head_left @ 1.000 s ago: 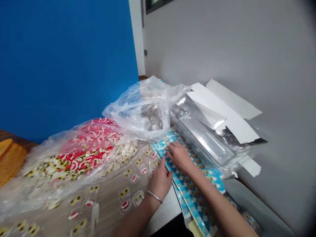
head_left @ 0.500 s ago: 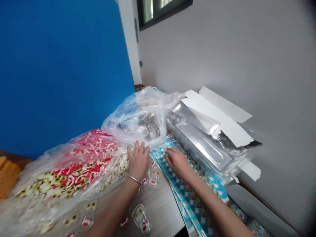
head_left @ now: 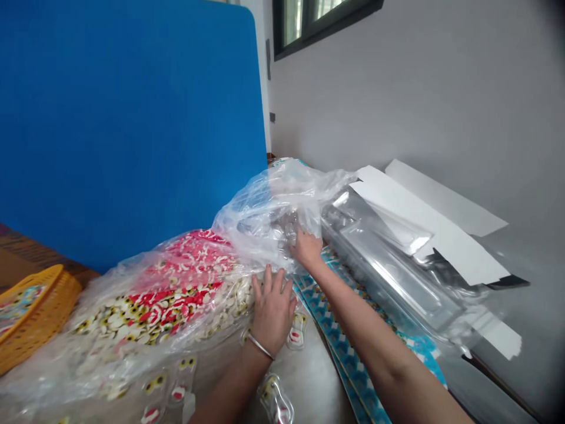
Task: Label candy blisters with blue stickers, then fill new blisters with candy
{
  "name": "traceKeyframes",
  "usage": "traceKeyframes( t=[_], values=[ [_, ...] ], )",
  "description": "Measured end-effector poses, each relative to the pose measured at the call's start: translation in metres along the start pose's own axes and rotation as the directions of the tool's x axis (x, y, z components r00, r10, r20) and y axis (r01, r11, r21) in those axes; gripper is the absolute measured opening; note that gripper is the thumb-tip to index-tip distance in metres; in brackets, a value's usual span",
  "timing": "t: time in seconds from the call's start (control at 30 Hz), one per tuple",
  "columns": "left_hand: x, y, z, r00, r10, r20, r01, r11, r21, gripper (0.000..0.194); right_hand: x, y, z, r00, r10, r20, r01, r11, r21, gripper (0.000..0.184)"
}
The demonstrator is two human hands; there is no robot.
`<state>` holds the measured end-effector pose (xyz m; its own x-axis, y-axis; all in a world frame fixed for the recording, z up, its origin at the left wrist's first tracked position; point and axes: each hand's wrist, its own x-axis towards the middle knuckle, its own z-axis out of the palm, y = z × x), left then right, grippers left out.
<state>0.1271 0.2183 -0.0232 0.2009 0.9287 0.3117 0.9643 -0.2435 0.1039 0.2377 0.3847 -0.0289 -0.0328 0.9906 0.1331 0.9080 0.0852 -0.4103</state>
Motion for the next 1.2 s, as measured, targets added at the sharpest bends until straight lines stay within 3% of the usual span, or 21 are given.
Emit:
traceKeyframes(
  t=[0.2,0.3,0.37,0.43,0.5,0.57,0.6,0.67,0.73,0.8,0.9,1.0,1.03,1.1,1.17,1.2],
  values=[
    [-0.009,-0.002,-0.007,0.999,-0.013,-0.047,0.006,0.992,-0.13,0.028,0.007,0.015,-0.002,0.998,0.031,-0.062,-0.012,0.96,0.281,0.041],
    [-0.01,-0.004,-0.008,0.996,-0.026,-0.09,0.0,0.958,-0.286,0.028,0.012,0.015,-0.011,0.988,0.071,-0.134,0.003,0.875,0.484,0.047],
    [-0.007,-0.007,-0.01,0.989,-0.086,-0.124,0.016,0.879,-0.477,0.03,0.008,0.01,-0.021,0.984,0.1,-0.15,0.015,0.785,0.62,0.048],
    [-0.001,-0.009,-0.014,0.97,-0.23,-0.079,0.1,0.672,-0.733,0.034,-0.007,0.006,-0.034,0.987,0.098,-0.129,0.028,0.684,0.729,0.047],
    [0.004,-0.011,-0.02,0.925,-0.371,0.084,0.211,0.316,-0.925,0.039,-0.036,0.001,-0.046,0.999,0.033,-0.019,0.0,0.503,0.864,0.044],
    [0.006,-0.012,-0.027,0.878,-0.403,0.26,0.263,-0.049,-0.964,0.043,-0.075,-0.002,-0.053,0.963,-0.155,0.218,-0.209,0.075,0.975,0.038],
    [0.005,-0.012,-0.031,0.867,-0.382,0.32,0.269,-0.182,-0.946,0.044,-0.097,-0.003,-0.054,0.923,-0.245,0.298,-0.321,-0.058,0.945,0.035],
    [-0.002,-0.01,-0.037,0.869,-0.295,0.398,0.297,-0.333,-0.895,0.038,-0.138,-0.006,-0.054,0.862,-0.336,0.379,-0.458,-0.199,0.866,0.029],
    [-0.016,-0.006,-0.042,0.86,-0.217,0.461,0.356,-0.391,-0.848,0.03,-0.173,-0.008,-0.053,0.84,-0.346,0.418,-0.51,-0.239,0.827,0.025],
    [-0.036,-0.003,-0.047,0.849,-0.176,0.498,0.401,-0.399,-0.825,0.025,-0.201,-0.011,-0.053,0.831,-0.344,0.438,-0.527,-0.233,0.817,0.023],
    [-0.07,-0.008,-0.053,0.841,-0.129,0.525,0.447,-0.38,-0.81,0.025,-0.232,-0.016,-0.054,0.807,-0.364,0.465,-0.542,-0.144,0.828,0.022],
    [-0.112,-0.028,-0.06,0.834,-0.138,0.534,0.496,-0.238,-0.835,0.037,-0.257,-0.019,-0.053,0.824,-0.306,0.478,-0.5,0.005,0.866,0.023],
    [-0.127,-0.037,-0.062,0.831,-0.186,0.523,0.507,-0.13,-0.852,0.04,-0.265,-0.019,-0.05,0.847,-0.256,0.465,-0.463,0.07,0.883,0.024],
    [-0.161,-0.056,-0.063,0.836,-0.326,0.44,0.514,0.188,-0.837,0.036,-0.282,-0.018,-0.044,0.896,-0.148,0.418,-0.38,0.231,0.896,0.027],
    [-0.192,-0.07,-0.058,0.863,-0.405,0.302,0.49,0.529,-0.693,0.027,-0.296,-0.016,-0.034,0.932,-0.059,0.358,-0.31,0.38,0.871,0.031],
    [-0.205,-0.074,-0.054,0.887,-0.395,0.239,0.454,0.654,-0.605,0.025,-0.301,-0.014,-0.03,0.941,-0.029,0.338,-0.294,0.43,0.854,0.033]
  ],
)
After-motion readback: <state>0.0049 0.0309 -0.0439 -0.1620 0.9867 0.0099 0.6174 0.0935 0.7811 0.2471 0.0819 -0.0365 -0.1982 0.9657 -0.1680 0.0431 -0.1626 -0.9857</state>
